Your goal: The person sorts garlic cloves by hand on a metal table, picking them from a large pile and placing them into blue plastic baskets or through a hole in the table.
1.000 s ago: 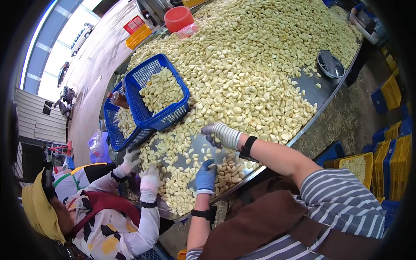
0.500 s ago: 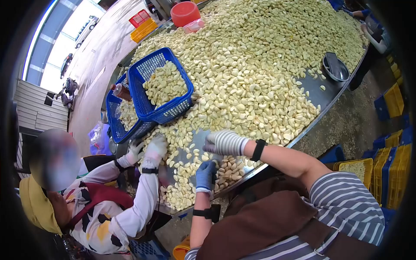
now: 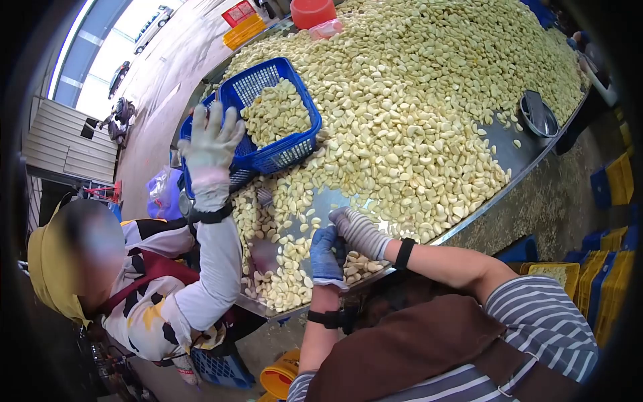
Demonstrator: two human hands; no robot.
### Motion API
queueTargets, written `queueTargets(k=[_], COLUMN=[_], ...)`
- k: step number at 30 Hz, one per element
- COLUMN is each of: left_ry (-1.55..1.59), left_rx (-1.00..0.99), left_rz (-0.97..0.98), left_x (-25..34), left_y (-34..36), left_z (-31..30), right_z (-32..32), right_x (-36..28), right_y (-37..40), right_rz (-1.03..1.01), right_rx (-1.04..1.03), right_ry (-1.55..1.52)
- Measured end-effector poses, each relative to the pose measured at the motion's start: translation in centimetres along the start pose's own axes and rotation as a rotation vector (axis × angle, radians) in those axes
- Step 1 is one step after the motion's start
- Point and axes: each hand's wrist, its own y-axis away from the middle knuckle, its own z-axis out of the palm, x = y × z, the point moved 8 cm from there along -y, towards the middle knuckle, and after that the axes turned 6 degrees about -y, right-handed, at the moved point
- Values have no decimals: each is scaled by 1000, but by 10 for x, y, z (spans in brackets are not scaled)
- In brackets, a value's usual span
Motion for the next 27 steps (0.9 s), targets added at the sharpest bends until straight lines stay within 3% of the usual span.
queueTargets(k=[2,6,8,9,10,12,13,15,17,19,20,22,23,25,26,27], left_ry=[-44,-5,-38,-77,-128,-248,-315,-424,-861,-1523,-1613,-1603,-1594,-1338,-1333,-850], left_rx=[-12,65,76,81,53,-91,-207,-348,-378,-236,-137,-391,-403,-230,-229,-156], left_rz=[25,27,35,36,13,-53,-96,-350,-414,-380,-541,-464,-461,-444,-437,-491], left_x=[5,4,15,23,28,32,27,-10,-77,-133,-122,-183,-200,-145,-122,-103], left_y=[2,7,23,36,50,82,97,124,128,131,144,142,143,149,150,153], left_z=[-3,-11,-23,-32,-39,-52,-58,-78,-135,-195,-191,-219,-227,-188,-174,-159], right_z=[6,16,-6,-2,2,50,75,116,149,163,168,167,160,142,133,120], right_x=[23,37,10,-23,-30,-27,-21,-26,-6,-1,6,19,22,20,14,15], right_y=[3,-12,-38,-38,-40,-35,-25,-7,-10,-10,-10,-9,-10,-15,-18,-25], right_rz=[470,502,25,-226,-225,-357,-488,-815,-833,-855,-830,-782,-726,-532,-537,-371], right_rx=[23,-43,-31,-27,-30,-525,-639,-722,-655,-580,-639,-700,-700,-772,-774,-739], right_ry=[-393,-520,487,726,725,1027,1063,950,937,929,973,1023,982,982,988,860])
